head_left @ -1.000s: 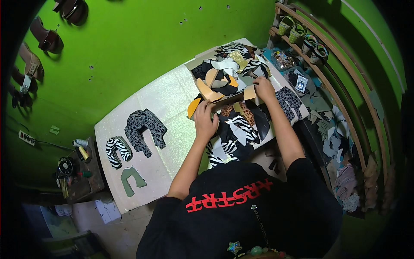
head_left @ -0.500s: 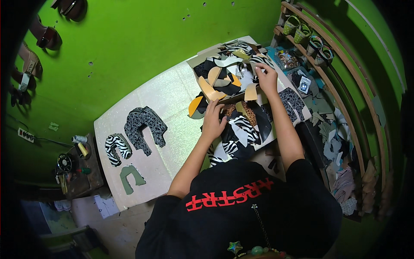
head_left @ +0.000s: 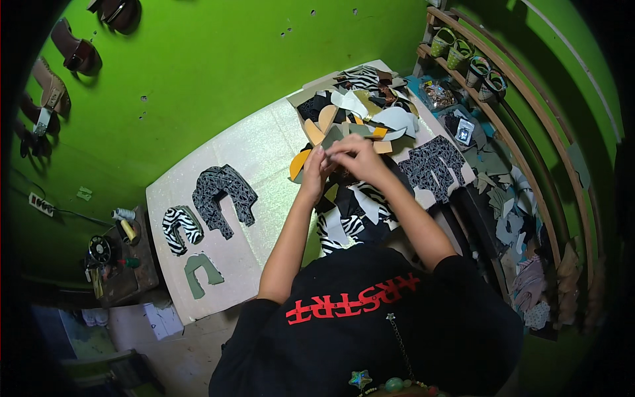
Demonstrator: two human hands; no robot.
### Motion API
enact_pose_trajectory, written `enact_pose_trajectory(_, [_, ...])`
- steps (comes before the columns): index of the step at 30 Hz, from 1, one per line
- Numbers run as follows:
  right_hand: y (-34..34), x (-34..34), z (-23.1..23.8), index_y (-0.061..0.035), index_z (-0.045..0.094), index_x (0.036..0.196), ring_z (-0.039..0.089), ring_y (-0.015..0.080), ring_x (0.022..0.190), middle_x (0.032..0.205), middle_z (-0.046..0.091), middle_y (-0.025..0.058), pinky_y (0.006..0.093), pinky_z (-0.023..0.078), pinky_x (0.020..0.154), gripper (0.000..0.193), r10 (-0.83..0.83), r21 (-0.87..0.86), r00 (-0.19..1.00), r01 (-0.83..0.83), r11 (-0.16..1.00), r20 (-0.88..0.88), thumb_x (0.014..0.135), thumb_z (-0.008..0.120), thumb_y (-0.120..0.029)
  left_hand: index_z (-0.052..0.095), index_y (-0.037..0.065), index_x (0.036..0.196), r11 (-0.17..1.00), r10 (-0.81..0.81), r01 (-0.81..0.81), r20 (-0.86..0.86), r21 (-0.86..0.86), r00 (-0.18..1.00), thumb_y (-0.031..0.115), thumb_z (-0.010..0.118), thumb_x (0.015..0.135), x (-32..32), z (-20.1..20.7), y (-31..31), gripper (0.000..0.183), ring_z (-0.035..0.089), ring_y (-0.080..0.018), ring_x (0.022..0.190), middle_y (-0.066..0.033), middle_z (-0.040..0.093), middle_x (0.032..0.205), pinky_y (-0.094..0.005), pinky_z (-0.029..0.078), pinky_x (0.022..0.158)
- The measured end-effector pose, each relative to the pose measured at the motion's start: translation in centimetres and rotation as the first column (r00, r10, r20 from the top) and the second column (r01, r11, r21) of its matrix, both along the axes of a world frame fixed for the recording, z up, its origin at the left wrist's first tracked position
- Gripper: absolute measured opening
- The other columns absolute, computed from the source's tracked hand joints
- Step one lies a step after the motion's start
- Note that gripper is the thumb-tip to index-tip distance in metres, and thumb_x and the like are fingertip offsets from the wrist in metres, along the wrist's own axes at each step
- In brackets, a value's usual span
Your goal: Sorting and arranging animal-print leather and fabric pieces for shoe manufacturing.
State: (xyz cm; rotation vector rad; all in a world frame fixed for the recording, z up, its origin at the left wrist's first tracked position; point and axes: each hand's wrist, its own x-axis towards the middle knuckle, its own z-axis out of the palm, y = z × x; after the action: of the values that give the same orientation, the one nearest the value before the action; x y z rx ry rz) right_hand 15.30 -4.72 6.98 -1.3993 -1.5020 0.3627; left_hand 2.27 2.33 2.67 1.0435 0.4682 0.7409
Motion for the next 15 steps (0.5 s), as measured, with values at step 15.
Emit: enact_pose_trajectory(15, [-2.5,-0.2,-1.9,-0.0101,0.050,0.114,0.036,0.0317,0.109,0.114,0.045,0.0100,0.0400,0.030,0.093,0.053,-0.310,-0.005,0.898,0.328,0.945,0.311,0.066,0.069,-0.018,0.059,-0.002,0.103,0.974,0.221,-0.205,-0.191,0.101,0.956,0.018,0.052,0.088,-4.4,0.6,0.4,0.025,0.058,-0.0119,0.080,-0.0068,0.062,0.090,-0.0250,0.046,0.075])
